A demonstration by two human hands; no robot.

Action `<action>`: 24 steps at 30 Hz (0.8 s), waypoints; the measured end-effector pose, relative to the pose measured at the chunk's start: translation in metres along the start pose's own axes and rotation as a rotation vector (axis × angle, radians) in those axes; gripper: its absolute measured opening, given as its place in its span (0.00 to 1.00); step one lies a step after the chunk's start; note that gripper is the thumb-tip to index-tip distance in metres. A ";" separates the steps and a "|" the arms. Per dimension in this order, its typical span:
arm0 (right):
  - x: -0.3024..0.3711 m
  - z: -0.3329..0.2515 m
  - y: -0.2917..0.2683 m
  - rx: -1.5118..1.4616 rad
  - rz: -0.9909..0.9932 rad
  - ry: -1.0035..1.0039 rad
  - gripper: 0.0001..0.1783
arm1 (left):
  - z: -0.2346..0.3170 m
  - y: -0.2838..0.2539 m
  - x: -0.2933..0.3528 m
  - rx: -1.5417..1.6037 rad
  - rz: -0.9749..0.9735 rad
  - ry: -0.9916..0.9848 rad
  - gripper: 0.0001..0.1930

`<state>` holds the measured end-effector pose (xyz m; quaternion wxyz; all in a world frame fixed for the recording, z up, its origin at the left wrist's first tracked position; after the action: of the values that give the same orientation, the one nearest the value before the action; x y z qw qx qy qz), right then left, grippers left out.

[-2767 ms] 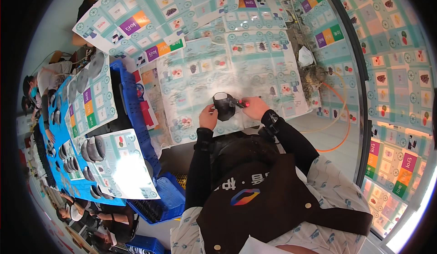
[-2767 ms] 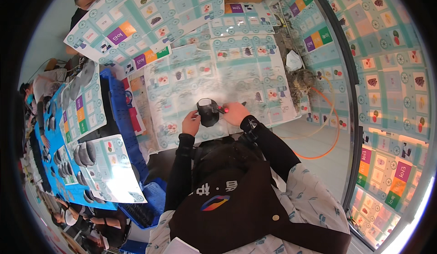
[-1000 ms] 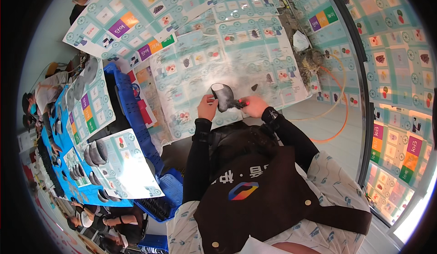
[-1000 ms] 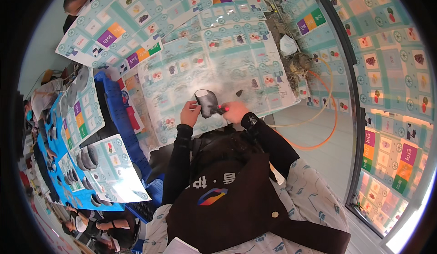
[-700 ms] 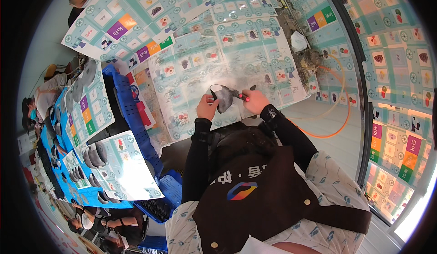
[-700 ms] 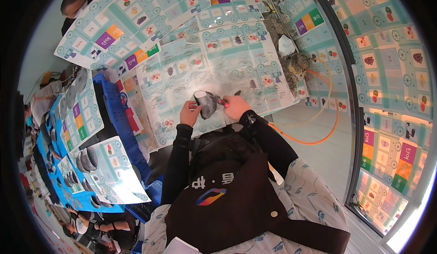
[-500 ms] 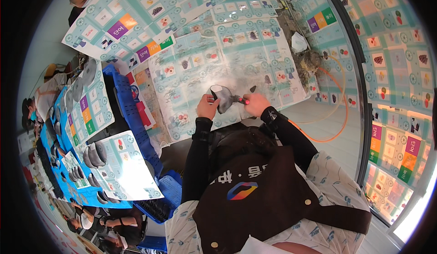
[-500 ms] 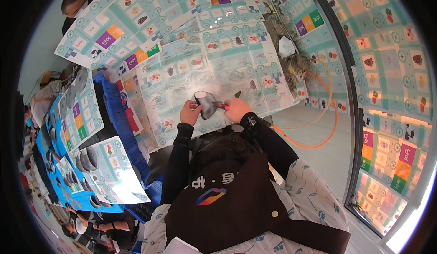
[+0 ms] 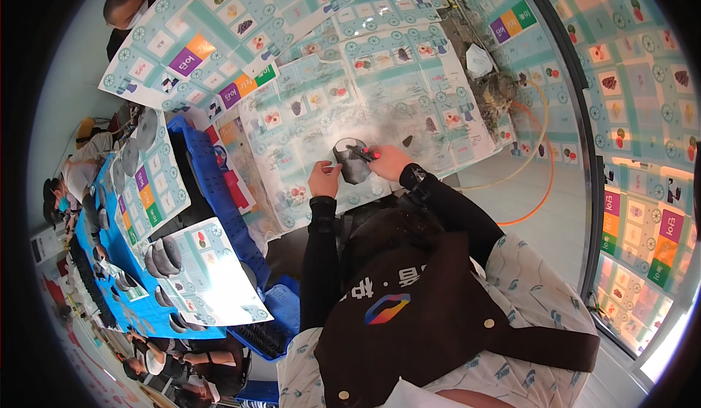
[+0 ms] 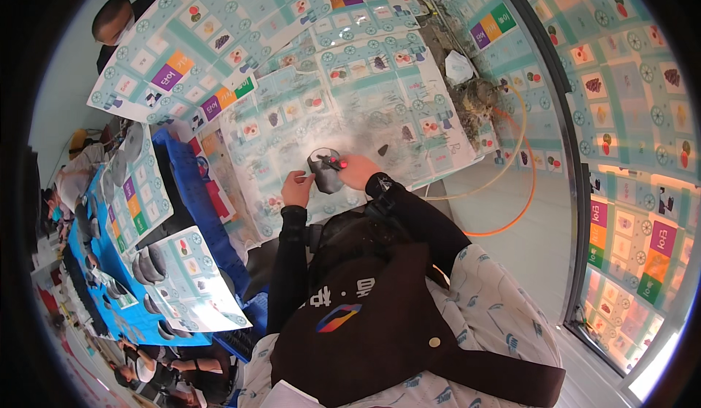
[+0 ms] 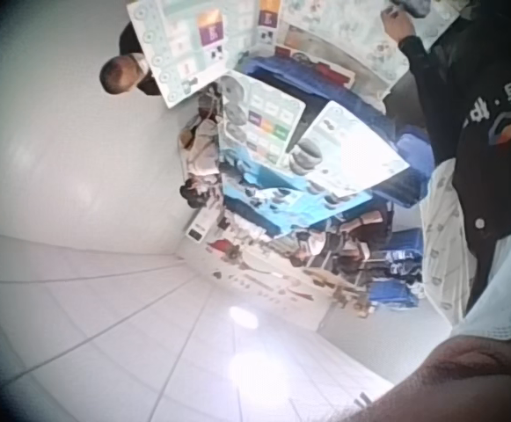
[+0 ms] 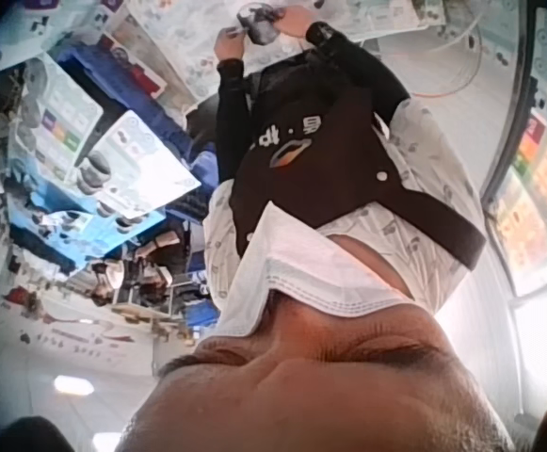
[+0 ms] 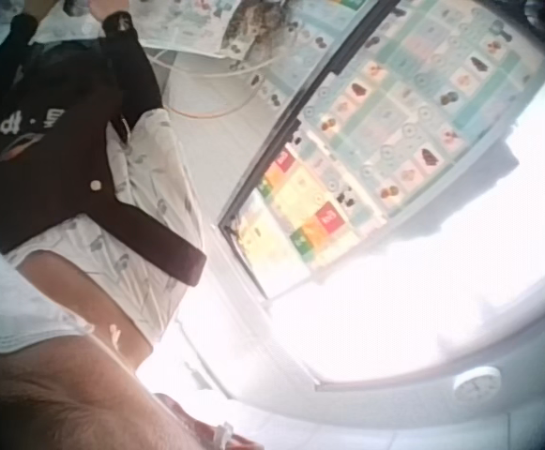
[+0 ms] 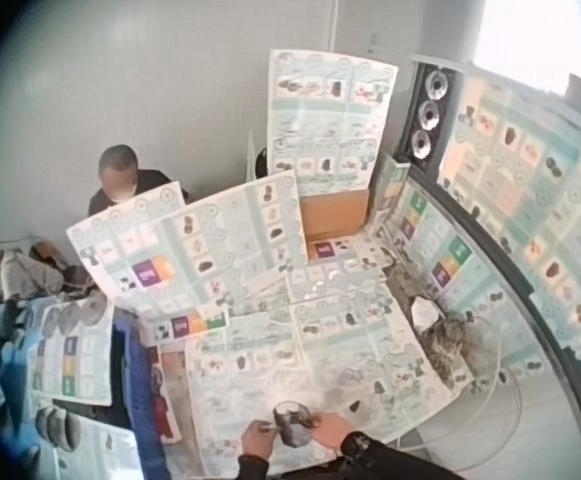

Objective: Using a heat gun to process or shape shoe components at a workstation.

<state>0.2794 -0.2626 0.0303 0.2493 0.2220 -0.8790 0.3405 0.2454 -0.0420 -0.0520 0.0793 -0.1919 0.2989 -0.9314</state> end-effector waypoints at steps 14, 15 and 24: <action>-0.021 0.011 -0.028 -0.173 0.054 -0.047 0.18 | -0.063 -0.041 0.023 0.291 -0.073 -0.192 0.14; -0.018 0.009 -0.028 -0.178 0.051 -0.048 0.18 | -0.066 -0.041 0.025 0.310 -0.080 -0.200 0.14; -0.021 0.011 -0.027 -0.031 -0.049 -0.152 0.18 | -0.066 -0.038 0.024 0.313 -0.091 -0.217 0.14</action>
<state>0.3078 -0.2840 0.0245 0.1934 0.2649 -0.8949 0.3025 0.1950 0.0177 -0.0716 0.0979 -0.2899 0.1309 -0.9430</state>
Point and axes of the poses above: each hand's wrist, its own x-axis away from the middle knuckle, its own y-axis out of the palm, z = x × y, the point moved 7 cm from there along -x, towards the middle knuckle, and after that the axes turned 2 degrees about z, right-handed, at the moved point
